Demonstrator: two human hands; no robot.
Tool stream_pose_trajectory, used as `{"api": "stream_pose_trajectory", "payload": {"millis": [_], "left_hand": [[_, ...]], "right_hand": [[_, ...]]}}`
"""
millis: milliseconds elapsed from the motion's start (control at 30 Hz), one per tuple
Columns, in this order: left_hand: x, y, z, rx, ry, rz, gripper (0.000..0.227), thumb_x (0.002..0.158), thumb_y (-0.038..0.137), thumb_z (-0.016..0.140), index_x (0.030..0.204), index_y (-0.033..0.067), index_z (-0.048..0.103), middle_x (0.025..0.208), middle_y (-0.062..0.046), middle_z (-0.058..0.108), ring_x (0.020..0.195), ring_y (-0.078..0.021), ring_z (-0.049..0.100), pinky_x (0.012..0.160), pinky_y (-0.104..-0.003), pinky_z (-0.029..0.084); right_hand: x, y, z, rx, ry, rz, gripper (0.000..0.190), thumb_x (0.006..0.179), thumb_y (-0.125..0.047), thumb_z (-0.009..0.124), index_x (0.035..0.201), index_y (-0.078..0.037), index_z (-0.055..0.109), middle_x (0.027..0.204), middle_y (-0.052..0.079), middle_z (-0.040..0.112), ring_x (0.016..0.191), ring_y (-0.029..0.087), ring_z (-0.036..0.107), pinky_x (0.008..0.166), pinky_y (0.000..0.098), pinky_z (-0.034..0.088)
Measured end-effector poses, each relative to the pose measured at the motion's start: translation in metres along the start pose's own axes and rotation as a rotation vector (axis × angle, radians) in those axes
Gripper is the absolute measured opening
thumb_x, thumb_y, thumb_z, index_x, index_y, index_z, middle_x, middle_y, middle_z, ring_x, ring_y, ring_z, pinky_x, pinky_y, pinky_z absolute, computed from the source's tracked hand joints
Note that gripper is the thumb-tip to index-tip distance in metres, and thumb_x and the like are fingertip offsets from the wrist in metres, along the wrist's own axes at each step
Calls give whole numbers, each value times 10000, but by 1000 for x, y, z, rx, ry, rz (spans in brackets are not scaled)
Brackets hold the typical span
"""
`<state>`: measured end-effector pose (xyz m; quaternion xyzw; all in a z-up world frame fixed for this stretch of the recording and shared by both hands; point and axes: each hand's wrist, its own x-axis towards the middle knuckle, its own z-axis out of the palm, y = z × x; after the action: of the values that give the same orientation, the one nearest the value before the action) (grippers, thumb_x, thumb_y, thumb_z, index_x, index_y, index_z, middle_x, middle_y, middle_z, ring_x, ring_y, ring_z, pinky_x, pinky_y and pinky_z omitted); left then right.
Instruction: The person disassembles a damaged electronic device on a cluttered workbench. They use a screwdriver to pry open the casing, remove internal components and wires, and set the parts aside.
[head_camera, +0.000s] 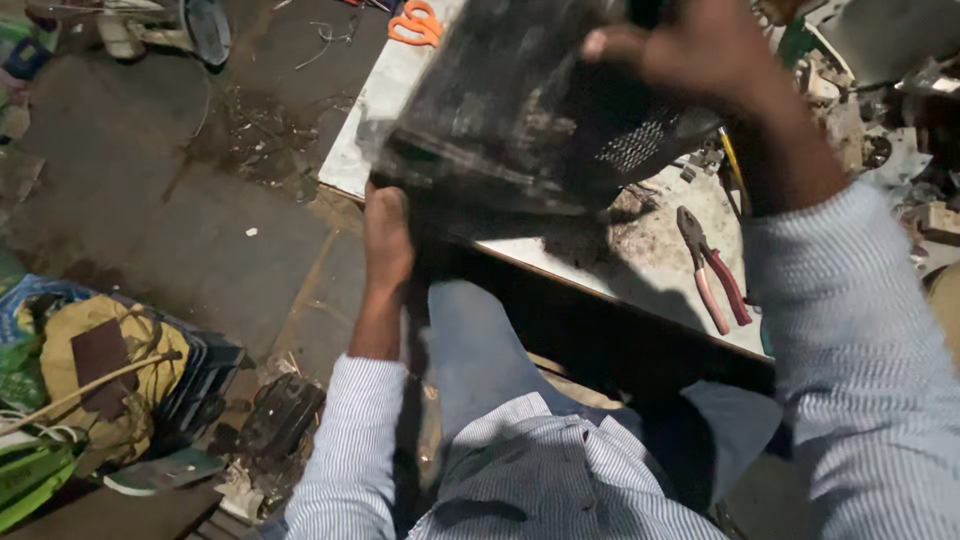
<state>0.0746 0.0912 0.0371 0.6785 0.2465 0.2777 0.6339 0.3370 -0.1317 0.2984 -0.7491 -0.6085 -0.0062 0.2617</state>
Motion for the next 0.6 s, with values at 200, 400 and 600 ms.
{"api": "stream_pose_trajectory", "payload": {"millis": [200, 400, 600], "left_hand": [[-66, 16, -29, -991, -213, -290, 1045, 893, 831, 299, 1462, -11, 547, 1452, -181, 600, 1338, -316, 573, 1173, -478, 408], [-94, 1, -32, -909, -66, -418, 740, 981, 604, 511, 1471, 51, 478, 1437, -130, 585, 1315, -310, 569, 1162, -506, 419], [-103, -21, -15, -759, 69, -527, 554, 973, 396, 655, 1358, 10, 561, 1322, -148, 646, 1186, -296, 653, 1053, -469, 521]], "right_hand": [[-137, -111, 84, -173, 244, -116, 636, 627, -93, 725, 1258, -96, 644, 1076, 169, 714, 870, 331, 719, 690, 431, 552], [-184, -175, 118, -147, 253, -65, 154, 918, -234, 785, 1002, -149, 688, 936, 25, 700, 791, 187, 722, 671, 344, 573], [-218, -166, 138, -255, 212, -196, 74, 880, -209, 767, 931, -176, 725, 979, 44, 716, 853, 215, 746, 708, 331, 594]]}}
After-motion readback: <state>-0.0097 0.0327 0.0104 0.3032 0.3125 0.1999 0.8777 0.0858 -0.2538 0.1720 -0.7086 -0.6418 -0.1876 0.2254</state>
